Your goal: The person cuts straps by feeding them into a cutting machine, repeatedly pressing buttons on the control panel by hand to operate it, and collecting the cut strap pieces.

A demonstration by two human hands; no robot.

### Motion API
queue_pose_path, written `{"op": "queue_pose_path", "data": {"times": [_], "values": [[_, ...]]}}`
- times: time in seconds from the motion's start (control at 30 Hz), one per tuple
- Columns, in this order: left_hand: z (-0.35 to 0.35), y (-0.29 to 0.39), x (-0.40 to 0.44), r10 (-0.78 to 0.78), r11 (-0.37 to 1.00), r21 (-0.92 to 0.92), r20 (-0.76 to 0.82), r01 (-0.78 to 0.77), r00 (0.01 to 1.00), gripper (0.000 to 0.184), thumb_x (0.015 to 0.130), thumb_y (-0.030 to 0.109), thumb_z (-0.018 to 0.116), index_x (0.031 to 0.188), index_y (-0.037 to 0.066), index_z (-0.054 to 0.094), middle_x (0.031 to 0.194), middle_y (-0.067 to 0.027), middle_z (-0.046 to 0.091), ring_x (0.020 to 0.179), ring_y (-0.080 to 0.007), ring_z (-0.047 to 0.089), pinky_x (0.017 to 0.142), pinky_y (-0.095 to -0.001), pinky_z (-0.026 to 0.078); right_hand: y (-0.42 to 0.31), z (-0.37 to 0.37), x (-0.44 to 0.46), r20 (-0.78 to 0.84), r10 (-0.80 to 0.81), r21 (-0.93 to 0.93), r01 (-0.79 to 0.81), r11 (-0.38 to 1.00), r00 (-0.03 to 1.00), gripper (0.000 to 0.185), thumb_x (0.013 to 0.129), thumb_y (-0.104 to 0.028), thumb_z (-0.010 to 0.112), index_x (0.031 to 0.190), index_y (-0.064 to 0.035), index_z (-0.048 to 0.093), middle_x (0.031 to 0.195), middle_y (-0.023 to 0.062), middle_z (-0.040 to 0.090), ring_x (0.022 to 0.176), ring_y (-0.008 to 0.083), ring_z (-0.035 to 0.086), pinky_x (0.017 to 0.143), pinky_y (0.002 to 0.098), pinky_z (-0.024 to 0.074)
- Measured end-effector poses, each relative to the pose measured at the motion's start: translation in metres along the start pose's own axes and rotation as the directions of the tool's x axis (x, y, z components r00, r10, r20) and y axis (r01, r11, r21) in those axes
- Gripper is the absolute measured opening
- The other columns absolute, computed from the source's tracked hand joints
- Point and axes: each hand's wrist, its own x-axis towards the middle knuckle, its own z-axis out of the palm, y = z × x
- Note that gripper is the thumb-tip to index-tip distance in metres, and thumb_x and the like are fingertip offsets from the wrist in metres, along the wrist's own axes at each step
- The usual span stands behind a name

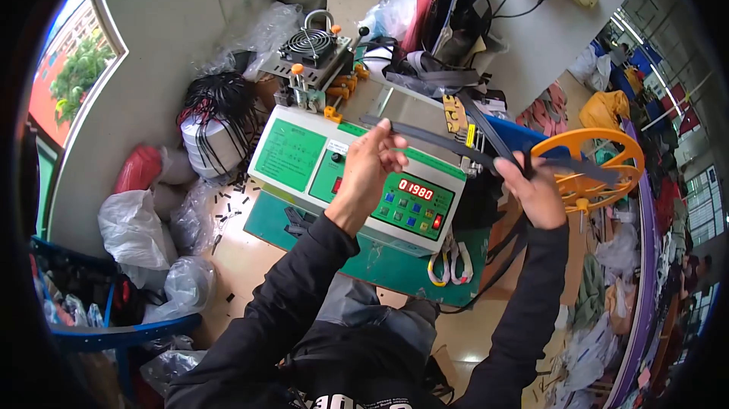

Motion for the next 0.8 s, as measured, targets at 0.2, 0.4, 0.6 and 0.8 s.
{"op": "queue_pose_path", "data": {"times": [0.2,0.4,0.6,0.8], "values": [[-0.032,0.008,0.015,-0.004,0.998,-0.059,-0.080,0.000,0.997,0.031,0.093,0.022,0.043,0.113,0.000,0.050,0.090,-0.0051,0.058,0.072,-0.0108,0.056,0.061,-0.0206,0.044,0.001,0.038,0.087,0.091,-0.046,-0.118,0.057,0.991,0.995,0.022,0.084,-0.028,0.060,0.074,-0.0084,0.056,0.053,-0.0044,0.042,0.043,0.0039,0.032,0.041,0.0181,0.0230],[-0.055,0.010,-0.038,0.038,0.997,-0.064,-0.007,-0.039,0.999,0.028,0.093,0.019,0.041,0.107,-0.001,0.055,0.084,-0.0061,0.058,0.071,-0.0111,0.055,0.064,-0.0222,0.045,0.018,0.048,0.125,0.183,-0.014,-0.175,0.047,0.983,0.983,0.026,0.083,-0.027,0.061,0.070,-0.0056,0.056,0.056,-0.0010,0.047,0.048,0.0072,0.039,0.046,0.0196,0.0294],[-0.060,0.002,-0.063,0.065,0.998,0.024,0.015,-0.065,0.998,0.026,0.094,0.019,0.041,0.103,-0.001,0.055,0.080,-0.0063,0.057,0.068,-0.0114,0.054,0.064,-0.0220,0.044,0.001,0.043,0.137,0.266,0.002,-0.173,0.046,0.984,0.964,0.028,0.080,-0.028,0.063,0.070,-0.0030,0.056,0.060,0.0021,0.050,0.053,0.0109,0.045,0.052,0.0221,0.0364],[-0.066,-0.010,-0.074,0.055,0.994,0.095,0.025,-0.057,0.998,0.026,0.095,0.019,0.041,0.101,-0.001,0.056,0.078,-0.0064,0.057,0.067,-0.0116,0.054,0.064,-0.0215,0.044,-0.004,0.042,0.146,0.334,-0.084,-0.200,0.158,0.967,0.939,0.027,0.082,-0.027,0.062,0.066,-0.0077,0.052,0.055,-0.0010,0.044,0.046,0.0071,0.034,0.044,0.0207,0.0262]]}}
